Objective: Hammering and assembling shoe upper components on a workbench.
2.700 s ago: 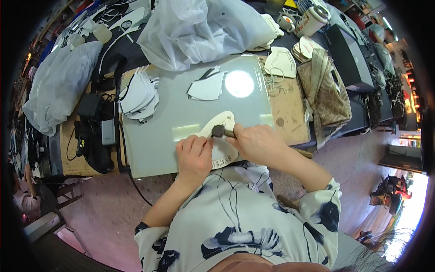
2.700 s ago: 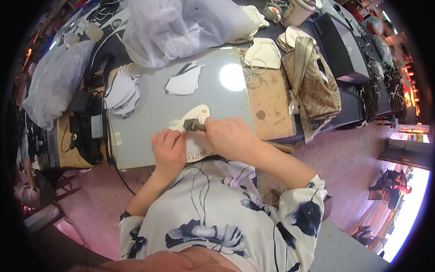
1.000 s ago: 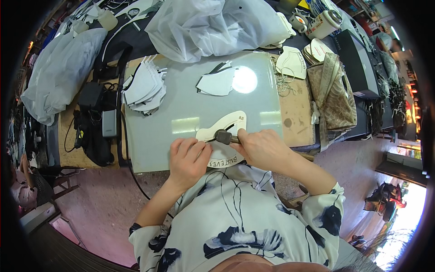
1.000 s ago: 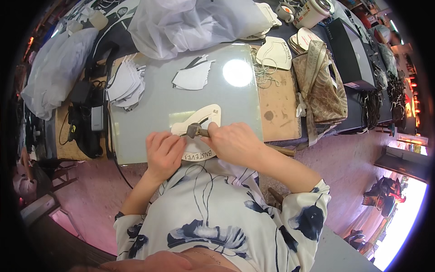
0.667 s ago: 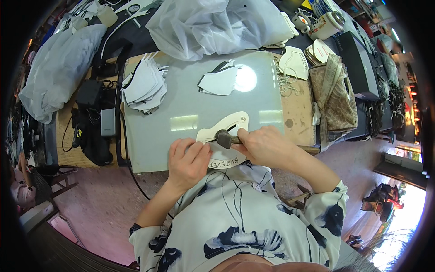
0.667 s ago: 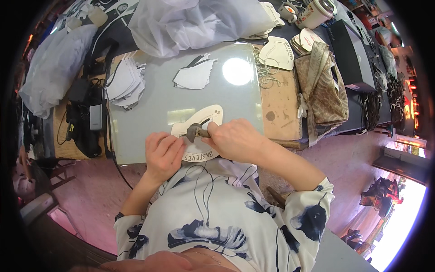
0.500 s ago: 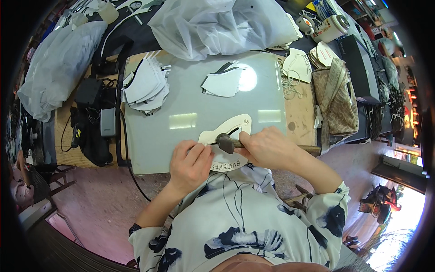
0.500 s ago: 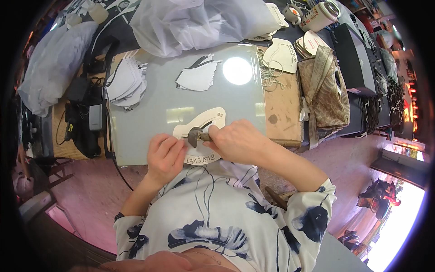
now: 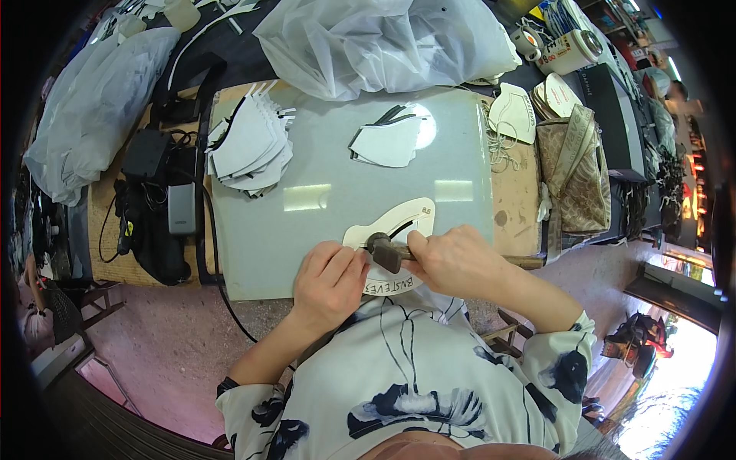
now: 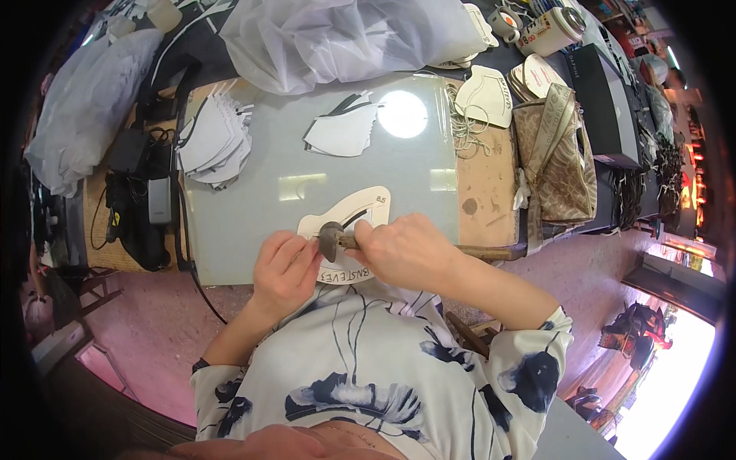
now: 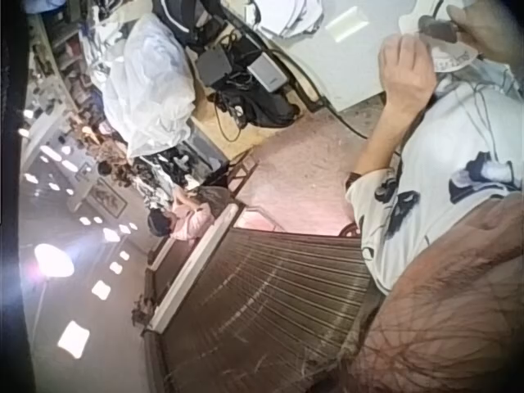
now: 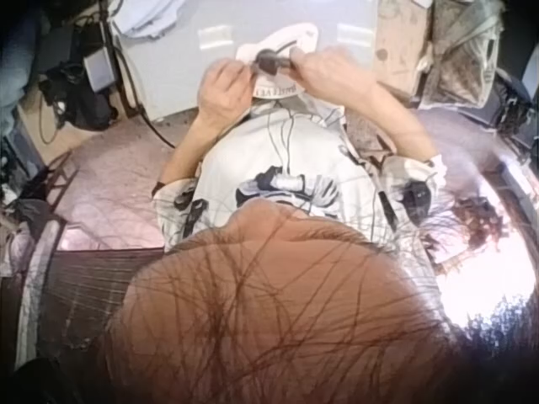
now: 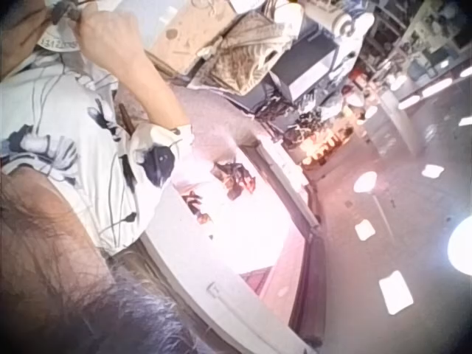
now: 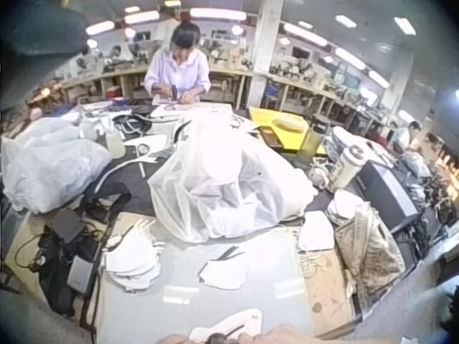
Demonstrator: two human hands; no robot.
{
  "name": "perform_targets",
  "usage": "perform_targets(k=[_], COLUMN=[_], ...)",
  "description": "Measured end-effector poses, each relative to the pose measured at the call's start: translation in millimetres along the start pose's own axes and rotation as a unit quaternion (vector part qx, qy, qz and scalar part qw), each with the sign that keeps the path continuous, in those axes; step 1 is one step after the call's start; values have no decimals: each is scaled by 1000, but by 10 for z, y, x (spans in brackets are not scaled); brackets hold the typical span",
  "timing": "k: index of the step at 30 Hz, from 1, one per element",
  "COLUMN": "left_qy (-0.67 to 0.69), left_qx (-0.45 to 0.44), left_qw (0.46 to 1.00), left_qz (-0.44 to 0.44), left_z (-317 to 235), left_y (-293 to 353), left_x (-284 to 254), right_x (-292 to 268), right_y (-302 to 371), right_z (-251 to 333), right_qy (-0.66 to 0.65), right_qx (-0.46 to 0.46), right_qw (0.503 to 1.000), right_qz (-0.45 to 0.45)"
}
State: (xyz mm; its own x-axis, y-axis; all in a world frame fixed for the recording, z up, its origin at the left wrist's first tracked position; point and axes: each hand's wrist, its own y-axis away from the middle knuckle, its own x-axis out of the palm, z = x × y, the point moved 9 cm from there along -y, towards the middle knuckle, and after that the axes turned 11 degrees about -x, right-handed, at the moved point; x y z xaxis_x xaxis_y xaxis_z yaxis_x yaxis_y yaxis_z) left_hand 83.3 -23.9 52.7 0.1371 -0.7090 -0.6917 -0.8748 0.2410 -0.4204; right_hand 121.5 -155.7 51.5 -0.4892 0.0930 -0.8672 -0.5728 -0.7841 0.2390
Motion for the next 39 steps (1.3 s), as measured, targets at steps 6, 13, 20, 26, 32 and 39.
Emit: perform_targets(k=[6, 13, 20, 26, 32, 39], left_qy=[-12, -40, -35, -30, -43, -106], left_qx=[8, 14, -2, -6, 9, -5], left_qw=[1000, 998, 998, 998, 998, 994], left_qz=[-12, -36, -54, -49, -48, 4], left_z=[-18, -38, 42, 41, 21, 21], left_y=[18, 55, 182, 159, 175, 178], left_x=[-24, -87, -107, -102, -72, -1], right_x=[-4, -22, -230, -90, 1, -492], right_y=[-22, -102, -98, -111, -77, 302], right_z=[80, 148, 173, 138, 36, -338], right_qy=[-7, -16, -35, -10, -23, -99], right_qx=[24, 27, 4, 32, 47, 153], right_qw=[1000, 998, 988, 998, 995, 961], right_qz=[-15, -52, -149, -50, -83, -209])
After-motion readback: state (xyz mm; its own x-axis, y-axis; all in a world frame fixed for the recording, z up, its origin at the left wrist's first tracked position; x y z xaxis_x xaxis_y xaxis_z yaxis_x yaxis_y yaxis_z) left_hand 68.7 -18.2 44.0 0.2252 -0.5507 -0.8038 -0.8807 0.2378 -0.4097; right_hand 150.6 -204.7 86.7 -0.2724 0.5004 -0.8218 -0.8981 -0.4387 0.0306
